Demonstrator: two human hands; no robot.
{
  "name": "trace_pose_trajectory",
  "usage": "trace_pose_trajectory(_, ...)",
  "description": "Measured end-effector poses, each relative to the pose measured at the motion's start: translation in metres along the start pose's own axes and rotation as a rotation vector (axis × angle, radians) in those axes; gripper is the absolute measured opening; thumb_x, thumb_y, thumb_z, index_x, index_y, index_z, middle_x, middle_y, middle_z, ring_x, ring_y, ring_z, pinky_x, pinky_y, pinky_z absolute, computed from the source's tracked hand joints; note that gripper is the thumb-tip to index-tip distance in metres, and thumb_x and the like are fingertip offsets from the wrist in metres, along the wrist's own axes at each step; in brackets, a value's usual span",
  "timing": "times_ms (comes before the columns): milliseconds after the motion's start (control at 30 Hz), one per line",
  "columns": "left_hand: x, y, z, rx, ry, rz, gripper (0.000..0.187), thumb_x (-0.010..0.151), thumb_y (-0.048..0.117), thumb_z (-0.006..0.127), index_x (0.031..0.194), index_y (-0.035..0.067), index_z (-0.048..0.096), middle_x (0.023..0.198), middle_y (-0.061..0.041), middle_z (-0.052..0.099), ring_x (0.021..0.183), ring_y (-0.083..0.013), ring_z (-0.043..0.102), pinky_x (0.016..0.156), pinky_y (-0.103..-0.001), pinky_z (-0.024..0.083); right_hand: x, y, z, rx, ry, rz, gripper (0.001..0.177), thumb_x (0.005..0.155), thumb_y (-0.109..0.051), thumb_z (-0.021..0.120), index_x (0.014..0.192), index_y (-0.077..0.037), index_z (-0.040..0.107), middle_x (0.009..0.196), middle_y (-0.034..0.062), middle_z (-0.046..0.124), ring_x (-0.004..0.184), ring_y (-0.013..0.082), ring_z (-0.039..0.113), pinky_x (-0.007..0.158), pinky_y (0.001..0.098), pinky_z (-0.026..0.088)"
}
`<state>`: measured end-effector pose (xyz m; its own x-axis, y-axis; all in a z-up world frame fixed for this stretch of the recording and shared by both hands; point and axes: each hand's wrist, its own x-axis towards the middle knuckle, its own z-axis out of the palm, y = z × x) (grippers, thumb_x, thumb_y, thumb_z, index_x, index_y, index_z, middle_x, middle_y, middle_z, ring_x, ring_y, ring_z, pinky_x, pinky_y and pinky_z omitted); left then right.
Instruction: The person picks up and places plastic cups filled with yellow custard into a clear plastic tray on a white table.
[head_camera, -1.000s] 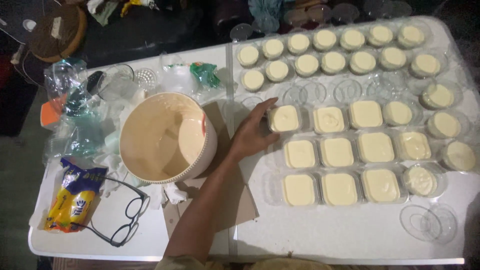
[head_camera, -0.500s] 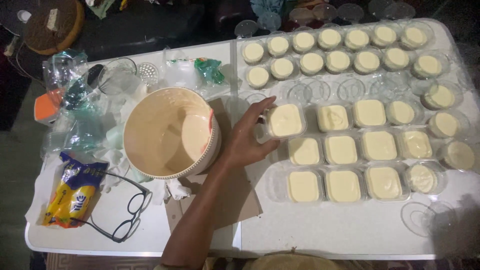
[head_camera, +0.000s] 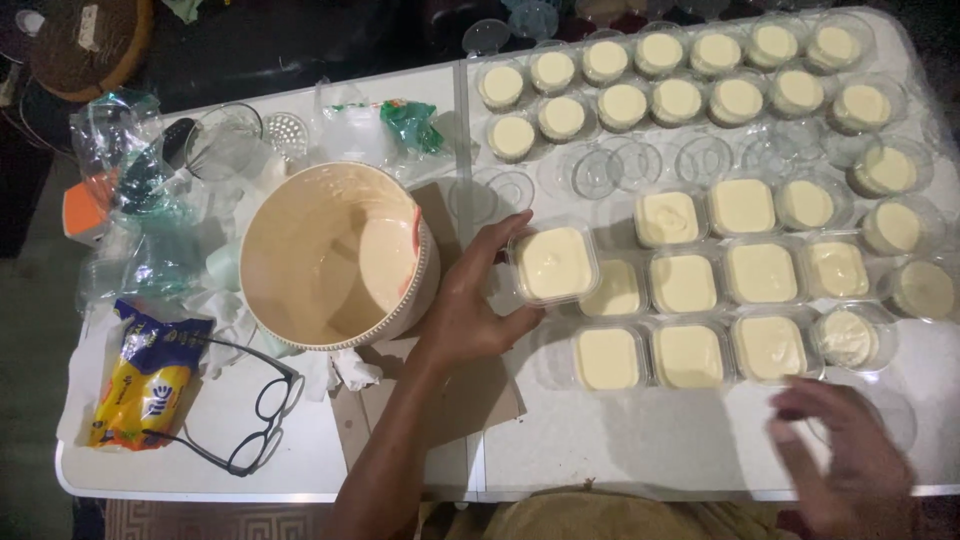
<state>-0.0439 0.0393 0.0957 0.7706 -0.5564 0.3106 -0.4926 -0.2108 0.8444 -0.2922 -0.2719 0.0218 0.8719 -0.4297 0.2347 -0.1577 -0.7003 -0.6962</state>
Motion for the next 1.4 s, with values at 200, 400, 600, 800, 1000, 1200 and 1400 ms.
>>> trace_pose_trajectory(200,-0.011,0.013,0.0,-0.012,0.002,-0.043,0.081,0.081,0.016,0.079,0.153,0.011,0.04,0.153,-0.013,0.052,0.14,-0.0297,0.055,0.113,-0.042,0.048,0.026,-0.067,0.022,0.287,-0.149,-0.193,0.021,0.093,-0.011,0.064,0.112,-0.001,0.066,0.097,0.0064,0.071,0.099,0.0202,0.068,0.099,0.0329,0.051)
trace_pose_trajectory(400,-0.027,0.02,0.001,-0.075,-0.037,-0.011,0.084,0.084,0.013,0.078,0.157,0.014,0.036,0.162,-0.011,0.045,0.144,-0.0301,0.054,0.112,-0.043,0.05,0.048,-0.108,0.032,0.289,-0.214,-0.256,0.04,0.09,-0.013,0.071,0.127,-0.001,0.062,0.12,0.0134,0.065,0.1,0.0218,0.064,0.09,0.0323,0.055)
trace_pose_trajectory(600,-0.029,0.038,0.001,-0.084,-0.033,0.016,0.081,0.085,0.023,0.081,0.154,0.011,0.04,0.157,-0.013,0.051,0.142,-0.0272,0.056,0.112,-0.04,0.049,0.061,-0.119,0.048,0.414,-0.292,-0.2,0.07,0.081,-0.006,0.079,0.143,0.0,0.047,0.137,0.0127,0.058,0.123,0.0212,0.066,0.094,0.0332,0.054)
trace_pose_trajectory(800,-0.03,0.05,0.003,-0.147,-0.061,-0.041,0.079,0.087,0.023,0.079,0.154,0.011,0.04,0.158,-0.012,0.049,0.141,-0.0261,0.055,0.114,-0.04,0.048,0.064,-0.119,0.058,0.413,-0.34,-0.189,0.09,0.075,-0.014,0.084,0.152,-0.004,0.039,0.155,0.0117,0.05,0.125,0.0223,0.061,0.098,0.0359,0.054)
trace_pose_trajectory(1000,-0.017,0.064,0.006,-0.167,-0.128,-0.031,0.081,0.08,0.015,0.073,0.153,0.009,0.04,0.156,-0.013,0.049,0.132,-0.0259,0.056,0.111,-0.039,0.045,0.068,-0.112,0.064,0.432,-0.332,-0.114,0.091,0.074,-0.018,0.085,0.152,-0.006,0.04,0.155,0.0106,0.052,0.138,0.02,0.055,0.109,0.0333,0.044)
trace_pose_trajectory(1200,-0.018,0.069,0.014,-0.241,-0.144,-0.094,0.08,0.082,0.024,0.074,0.154,0.011,0.04,0.154,-0.012,0.051,0.137,-0.0254,0.054,0.11,-0.041,0.044,0.066,-0.113,0.059,0.479,-0.338,-0.074,0.091,0.073,-0.017,0.086,0.152,-0.007,0.041,0.158,0.008,0.05,0.143,0.0209,0.051,0.114,0.0379,0.044)
trace_pose_trajectory(1400,-0.023,0.061,0.016,-0.233,-0.15,-0.022,0.081,0.084,0.024,0.077,0.155,0.011,0.039,0.156,-0.012,0.049,0.133,-0.0242,0.056,0.107,-0.039,0.046,0.063,-0.112,0.063,0.672,-0.392,-0.014,0.087,0.073,-0.005,0.084,0.15,-0.004,0.043,0.146,0.0079,0.056,0.136,0.0164,0.054,0.115,0.0317,0.043)
